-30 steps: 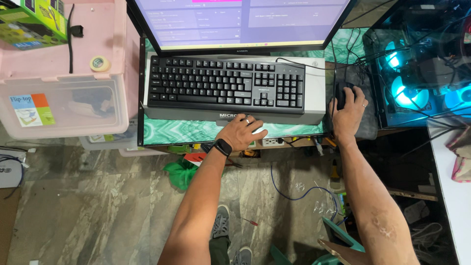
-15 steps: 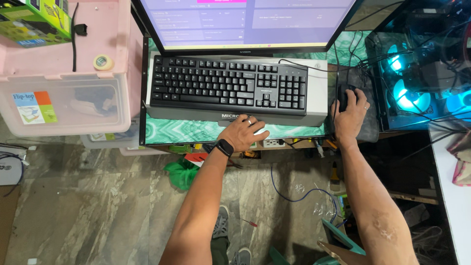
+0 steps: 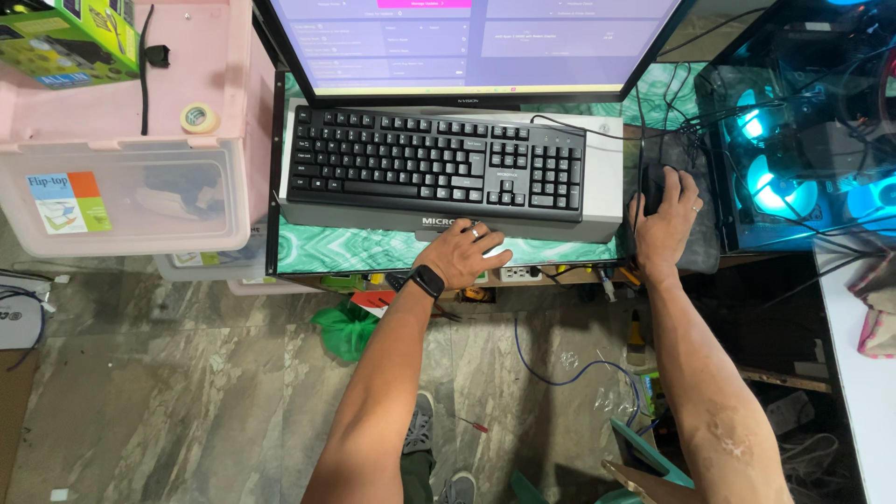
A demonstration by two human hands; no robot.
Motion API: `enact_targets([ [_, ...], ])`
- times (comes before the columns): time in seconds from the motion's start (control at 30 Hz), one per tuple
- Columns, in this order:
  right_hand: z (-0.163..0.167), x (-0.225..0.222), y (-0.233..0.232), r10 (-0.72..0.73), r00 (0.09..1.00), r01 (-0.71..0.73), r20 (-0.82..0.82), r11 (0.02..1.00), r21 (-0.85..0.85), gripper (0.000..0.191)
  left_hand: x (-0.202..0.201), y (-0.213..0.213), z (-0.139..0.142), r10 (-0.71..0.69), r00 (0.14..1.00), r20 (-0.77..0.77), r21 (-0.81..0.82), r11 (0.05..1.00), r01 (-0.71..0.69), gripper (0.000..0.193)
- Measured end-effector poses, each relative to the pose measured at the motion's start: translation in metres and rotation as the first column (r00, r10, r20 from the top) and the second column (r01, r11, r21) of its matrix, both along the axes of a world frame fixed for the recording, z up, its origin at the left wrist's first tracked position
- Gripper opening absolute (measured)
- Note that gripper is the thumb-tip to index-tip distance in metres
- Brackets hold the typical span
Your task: The person uses a keyboard and mouse at a desktop computer, then unplugs cables from the computer tower and coils them. They place the coiled cables into a green plastic bag, lift the computer tower, and carry it out of the shop toward a parked vehicle.
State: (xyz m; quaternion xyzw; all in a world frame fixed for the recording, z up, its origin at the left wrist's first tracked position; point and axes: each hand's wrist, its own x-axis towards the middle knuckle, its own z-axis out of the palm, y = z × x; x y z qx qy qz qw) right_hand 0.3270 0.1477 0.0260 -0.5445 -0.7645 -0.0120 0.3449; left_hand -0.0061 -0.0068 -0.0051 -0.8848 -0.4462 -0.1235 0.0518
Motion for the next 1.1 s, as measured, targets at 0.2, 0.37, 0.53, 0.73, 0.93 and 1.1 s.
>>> enact_targets([
  [0.2, -0.001, 0.001, 0.002, -0.003, 0.998, 0.001, 0.066, 0.999, 0.032, 0.049, 0.000, 0.000, -0.001, -0.008, 1.000, -0.023, -0.011, 1.000, 0.008, 0.052],
  [0.37, -0.009, 0.004, 0.005, -0.005, 0.999, 0.003, 0.043, 0.999, 0.040, 0.045, -0.001, 0.000, -0.002, -0.004, 1.000, -0.006, -0.003, 1.000, 0.004, 0.050],
  [0.53, -0.012, 0.007, 0.005, 0.015, 0.999, -0.017, 0.047, 0.999, 0.046, 0.040, -0.001, 0.000, -0.002, -0.001, 1.000, 0.002, 0.003, 1.000, 0.001, 0.047],
  [0.73, -0.008, 0.005, 0.002, 0.022, 1.000, -0.023, 0.011, 1.000, 0.016, 0.040, -0.002, 0.000, -0.001, 0.007, 1.000, -0.030, -0.018, 1.000, -0.007, 0.050],
  [0.93, -0.007, 0.005, 0.001, 0.042, 0.999, -0.041, -0.007, 0.999, 0.031, 0.043, 0.000, 0.000, -0.004, 0.015, 0.999, -0.031, -0.010, 1.000, -0.015, 0.050],
  [1.1, -0.008, 0.004, 0.002, 0.044, 0.999, -0.043, -0.013, 0.998, 0.037, 0.047, -0.001, -0.001, -0.006, 0.009, 1.000, -0.008, 0.010, 1.000, -0.009, 0.048],
])
